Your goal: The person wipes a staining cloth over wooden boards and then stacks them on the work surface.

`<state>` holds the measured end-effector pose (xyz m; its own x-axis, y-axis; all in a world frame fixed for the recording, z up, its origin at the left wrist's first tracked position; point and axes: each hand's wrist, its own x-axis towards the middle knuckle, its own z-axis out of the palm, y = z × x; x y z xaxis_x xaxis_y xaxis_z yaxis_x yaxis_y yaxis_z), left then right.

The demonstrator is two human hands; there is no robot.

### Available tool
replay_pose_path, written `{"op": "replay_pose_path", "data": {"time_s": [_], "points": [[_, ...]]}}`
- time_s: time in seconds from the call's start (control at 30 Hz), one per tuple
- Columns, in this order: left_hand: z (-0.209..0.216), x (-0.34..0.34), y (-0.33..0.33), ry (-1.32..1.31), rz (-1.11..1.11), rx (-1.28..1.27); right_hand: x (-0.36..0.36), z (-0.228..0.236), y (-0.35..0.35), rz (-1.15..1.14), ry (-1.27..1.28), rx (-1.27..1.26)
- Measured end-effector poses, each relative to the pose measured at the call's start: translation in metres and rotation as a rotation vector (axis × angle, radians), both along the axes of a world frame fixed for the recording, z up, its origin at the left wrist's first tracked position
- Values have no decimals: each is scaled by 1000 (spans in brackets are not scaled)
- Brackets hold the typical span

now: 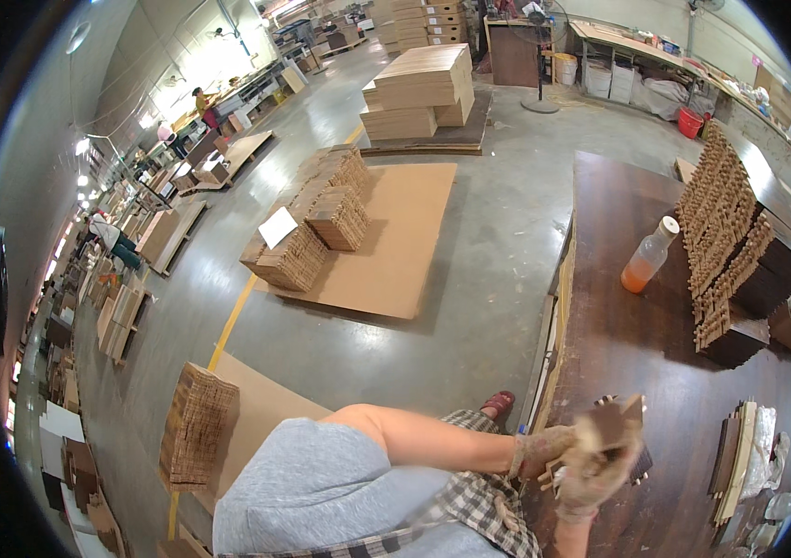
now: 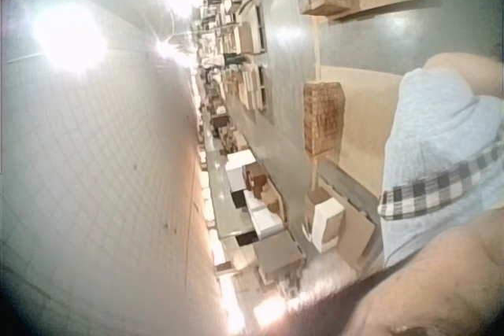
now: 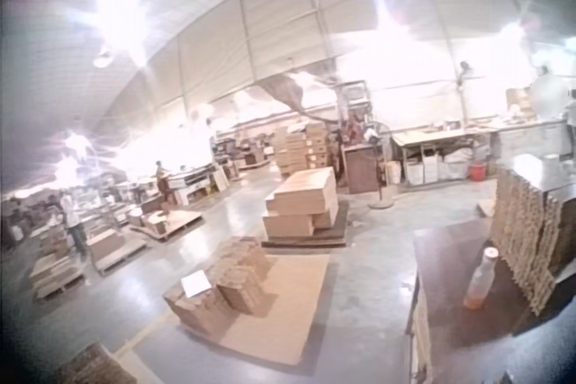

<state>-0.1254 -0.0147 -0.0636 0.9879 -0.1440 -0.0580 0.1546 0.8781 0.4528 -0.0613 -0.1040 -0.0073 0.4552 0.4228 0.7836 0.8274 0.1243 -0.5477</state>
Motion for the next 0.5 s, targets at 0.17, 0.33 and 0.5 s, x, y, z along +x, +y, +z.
{"op": "replay_pose_path", "data": {"time_s": [0.17,0.33,0.5], "points": [[-33,6,-9,-163,-253,-110,83,-25,-36,-409,131,-125],[31,-6,-6,133,-212,29,113,-6,-71,-396,453,266],[41,-10,7,-61,-53,299,-1,-2,-21,-210,414,55]]}}
